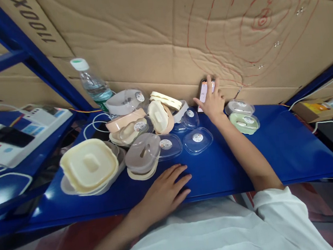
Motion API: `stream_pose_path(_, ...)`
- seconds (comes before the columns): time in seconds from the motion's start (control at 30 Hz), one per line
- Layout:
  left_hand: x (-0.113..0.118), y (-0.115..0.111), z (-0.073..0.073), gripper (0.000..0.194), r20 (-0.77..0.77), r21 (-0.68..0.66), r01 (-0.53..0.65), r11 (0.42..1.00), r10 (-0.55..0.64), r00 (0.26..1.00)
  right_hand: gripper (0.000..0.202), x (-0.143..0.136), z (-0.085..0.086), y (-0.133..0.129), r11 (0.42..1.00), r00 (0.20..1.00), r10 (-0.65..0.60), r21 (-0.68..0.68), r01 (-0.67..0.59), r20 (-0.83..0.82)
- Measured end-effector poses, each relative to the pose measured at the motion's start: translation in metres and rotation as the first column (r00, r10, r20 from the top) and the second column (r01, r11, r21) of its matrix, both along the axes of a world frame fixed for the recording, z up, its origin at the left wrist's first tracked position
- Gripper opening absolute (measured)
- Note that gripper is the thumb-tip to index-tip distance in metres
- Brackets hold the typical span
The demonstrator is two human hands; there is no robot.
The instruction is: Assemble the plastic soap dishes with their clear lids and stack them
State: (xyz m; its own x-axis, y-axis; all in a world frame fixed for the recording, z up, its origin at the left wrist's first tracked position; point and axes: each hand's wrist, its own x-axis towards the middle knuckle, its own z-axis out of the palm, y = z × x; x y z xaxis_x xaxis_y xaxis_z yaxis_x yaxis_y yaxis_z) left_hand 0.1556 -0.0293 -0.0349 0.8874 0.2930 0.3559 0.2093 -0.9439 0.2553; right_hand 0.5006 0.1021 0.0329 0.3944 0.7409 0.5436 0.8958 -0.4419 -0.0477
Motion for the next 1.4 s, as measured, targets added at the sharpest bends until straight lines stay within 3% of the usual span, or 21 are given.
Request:
stream_pose_path(0.2,0.0,-0.001,0.001,0.038,0.0,-0.009,-0.005,1.0,0.005,1.0,0.098,-0.001,-0.003,-0.014,0.998,0.999,0.022,-0.058,-0.023,-0.024)
stream_pose_path(0.33,0.0,-0.001,0.001,0.036,0.0,-0.002,-0.004,1.0,0.004,1.0,0.084,-0.001,-0.005,-0.047,0.98,0.98,0.195,-0.048,-0.192,0.051)
stream_pose_path(0.4,0.0,0.0,0.001,0.035,0.001,-0.002,-0.005,1.0,0.005,1.0,0.077,-0.005,-0.009,-0.074,0.931,0.932,0.361,-0.082,-0.356,0.046)
stream_pose_path(0.53,0.002,0.0,0.002,0.034,0.021,0.011,0.001,1.0,-0.002,1.0,0.065,-0.015,-0.019,-0.13,0.753,0.783,0.617,-0.23,-0.617,-0.079)
stream_pose_path(0.63,0.001,-0.002,0.006,0.032,0.067,0.016,0.003,1.0,-0.004,0.998,0.055,-0.019,-0.023,-0.157,0.647,0.709,0.686,-0.31,-0.697,-0.162)
stream_pose_path(0.73,-0.004,-0.005,0.016,0.028,0.2,0.074,-0.073,0.995,0.057,0.978,0.049,-0.016,-0.024,-0.167,0.641,0.71,0.679,-0.323,-0.697,-0.185)
stream_pose_path(0.87,-0.015,-0.003,0.026,0.042,0.316,0.168,-0.34,0.925,0.276,0.908,0.045,-0.006,-0.025,-0.166,0.706,0.761,0.634,-0.303,-0.641,-0.134)
stream_pose_path(1.0,-0.015,0.011,0.02,0.057,0.308,0.191,-0.529,0.827,0.461,0.832,0.044,-0.008,-0.017,-0.158,0.727,0.76,0.644,-0.24,-0.644,-0.091)
stream_pose_path(1.2,-0.01,0.02,0.007,0.053,0.177,0.163,-0.495,0.854,0.468,0.866,0.048,-0.068,0.013,-0.108,0.61,0.641,0.759,-0.222,-0.761,-0.112)
stream_pose_path(1.27,-0.011,0.02,0.007,0.049,0.188,0.157,-0.494,0.855,0.465,0.865,0.053,-0.094,0.027,-0.081,0.638,0.668,0.738,-0.221,-0.737,-0.097)
stream_pose_path(1.4,-0.014,0.019,0.008,0.046,0.212,0.138,-0.491,0.86,0.459,0.863,0.069,-0.133,0.048,-0.03,0.771,0.809,0.58,-0.259,-0.582,-0.091)
